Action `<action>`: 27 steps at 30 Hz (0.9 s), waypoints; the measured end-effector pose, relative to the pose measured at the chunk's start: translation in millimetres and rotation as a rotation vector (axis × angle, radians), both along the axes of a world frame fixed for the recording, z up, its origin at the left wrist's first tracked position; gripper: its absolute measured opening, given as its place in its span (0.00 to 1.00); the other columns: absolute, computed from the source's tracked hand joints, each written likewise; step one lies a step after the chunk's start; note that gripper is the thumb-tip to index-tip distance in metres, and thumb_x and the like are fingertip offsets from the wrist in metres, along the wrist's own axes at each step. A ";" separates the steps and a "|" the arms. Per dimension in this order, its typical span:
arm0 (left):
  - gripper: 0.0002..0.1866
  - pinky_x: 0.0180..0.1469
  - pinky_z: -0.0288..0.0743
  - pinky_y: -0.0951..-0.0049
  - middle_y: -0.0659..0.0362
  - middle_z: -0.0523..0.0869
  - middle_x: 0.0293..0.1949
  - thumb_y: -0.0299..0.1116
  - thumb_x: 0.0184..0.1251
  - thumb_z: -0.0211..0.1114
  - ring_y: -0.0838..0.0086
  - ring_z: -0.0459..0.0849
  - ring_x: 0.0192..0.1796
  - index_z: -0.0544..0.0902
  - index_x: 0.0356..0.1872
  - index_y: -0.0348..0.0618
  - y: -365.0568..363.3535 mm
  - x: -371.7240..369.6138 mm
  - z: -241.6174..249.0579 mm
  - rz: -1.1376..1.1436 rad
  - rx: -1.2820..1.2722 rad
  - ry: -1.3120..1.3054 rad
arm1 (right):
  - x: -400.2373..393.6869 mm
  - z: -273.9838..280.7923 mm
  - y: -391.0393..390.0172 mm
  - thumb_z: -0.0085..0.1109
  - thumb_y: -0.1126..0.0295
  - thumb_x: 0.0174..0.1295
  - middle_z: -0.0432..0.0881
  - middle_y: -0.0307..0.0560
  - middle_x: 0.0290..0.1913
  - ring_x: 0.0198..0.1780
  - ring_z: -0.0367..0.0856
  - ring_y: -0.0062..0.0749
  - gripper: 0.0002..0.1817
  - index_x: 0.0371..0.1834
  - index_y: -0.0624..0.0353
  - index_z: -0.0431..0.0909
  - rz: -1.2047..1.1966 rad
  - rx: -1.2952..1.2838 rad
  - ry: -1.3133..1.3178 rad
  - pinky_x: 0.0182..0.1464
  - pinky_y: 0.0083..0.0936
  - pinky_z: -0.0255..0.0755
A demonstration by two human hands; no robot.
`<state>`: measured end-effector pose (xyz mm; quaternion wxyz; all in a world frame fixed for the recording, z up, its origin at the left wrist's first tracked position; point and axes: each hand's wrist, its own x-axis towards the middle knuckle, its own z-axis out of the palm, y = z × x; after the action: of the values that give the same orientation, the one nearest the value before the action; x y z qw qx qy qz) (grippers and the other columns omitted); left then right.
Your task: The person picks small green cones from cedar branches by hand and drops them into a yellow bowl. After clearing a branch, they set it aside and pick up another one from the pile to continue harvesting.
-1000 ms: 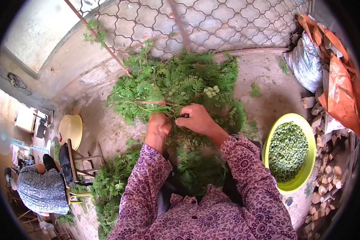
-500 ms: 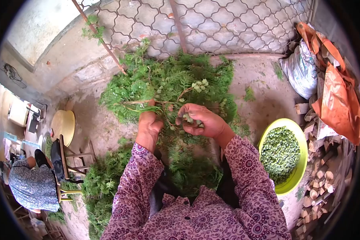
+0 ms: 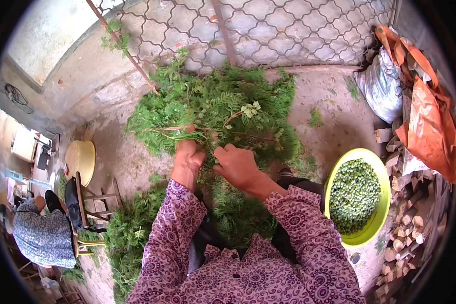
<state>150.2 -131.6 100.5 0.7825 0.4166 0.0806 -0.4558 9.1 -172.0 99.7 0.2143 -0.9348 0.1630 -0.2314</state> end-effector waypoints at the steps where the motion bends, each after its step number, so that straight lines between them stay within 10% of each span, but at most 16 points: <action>1: 0.13 0.27 0.78 0.68 0.56 0.79 0.35 0.38 0.68 0.49 0.67 0.79 0.31 0.71 0.47 0.42 -0.1 0.0 0.1 0.009 0.017 -0.021 | -0.4 0.7 0.0 0.65 0.62 0.41 0.70 0.48 0.23 0.28 0.73 0.46 0.17 0.27 0.57 0.68 -0.001 0.000 -0.001 0.26 0.38 0.65; 10: 0.11 0.19 0.71 0.68 0.56 0.78 0.29 0.40 0.66 0.52 0.68 0.77 0.26 0.71 0.40 0.44 3.5 23.8 -15.7 0.028 -0.024 -0.080 | -14.2 8.6 -2.9 0.56 0.68 0.47 0.74 0.49 0.20 0.23 0.75 0.43 0.08 0.23 0.60 0.71 0.104 0.142 -0.060 0.25 0.35 0.68; 12: 0.11 0.16 0.68 0.70 0.56 0.78 0.28 0.40 0.66 0.52 0.68 0.76 0.24 0.71 0.39 0.44 5.5 25.5 -10.0 0.039 -0.015 -0.087 | -25.5 21.8 -10.1 0.57 0.73 0.48 0.76 0.45 0.22 0.23 0.74 0.25 0.04 0.25 0.63 0.75 0.091 0.428 -0.227 0.26 0.20 0.67; 18: 0.12 0.13 0.64 0.72 0.59 0.77 0.23 0.41 0.63 0.57 0.72 0.75 0.20 0.72 0.37 0.43 11.3 29.3 7.1 0.124 0.048 -0.363 | -129.8 29.1 -75.9 0.55 0.77 0.54 0.75 0.35 0.29 0.29 0.69 0.11 0.07 0.37 0.62 0.76 -0.500 0.374 -0.593 0.28 0.09 0.64; 19: 0.11 0.15 0.65 0.73 0.60 0.77 0.21 0.40 0.61 0.60 0.74 0.75 0.19 0.75 0.32 0.42 9.3 27.7 9.9 0.194 0.016 -0.377 | -160.8 31.8 -82.5 0.54 0.78 0.54 0.76 0.37 0.30 0.30 0.70 0.13 0.09 0.39 0.63 0.75 -0.720 0.568 -0.491 0.29 0.11 0.65; 24: 0.14 0.20 0.65 0.78 0.61 0.76 0.21 0.42 0.54 0.67 0.77 0.73 0.20 0.77 0.26 0.42 13.4 28.0 6.1 0.144 -0.051 -0.521 | -317.1 -34.0 -127.7 0.62 0.68 0.46 0.77 0.58 0.39 0.40 0.75 0.53 0.22 0.48 0.57 0.74 -1.082 -0.210 0.255 0.47 0.37 0.70; 27: 0.17 0.19 0.65 0.79 0.63 0.74 0.20 0.45 0.52 0.68 0.77 0.73 0.18 0.76 0.26 0.41 13.9 21.9 15.7 0.068 -0.047 -0.512 | -339.8 -33.2 -110.9 0.68 0.64 0.39 0.78 0.56 0.41 0.43 0.76 0.50 0.22 0.42 0.56 0.79 -1.179 -0.205 0.569 0.48 0.33 0.71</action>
<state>172.1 -117.7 116.2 0.8019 0.4969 -0.1167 -0.3105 -330.7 -282.9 66.5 -0.0898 -0.7295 0.6746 -0.0684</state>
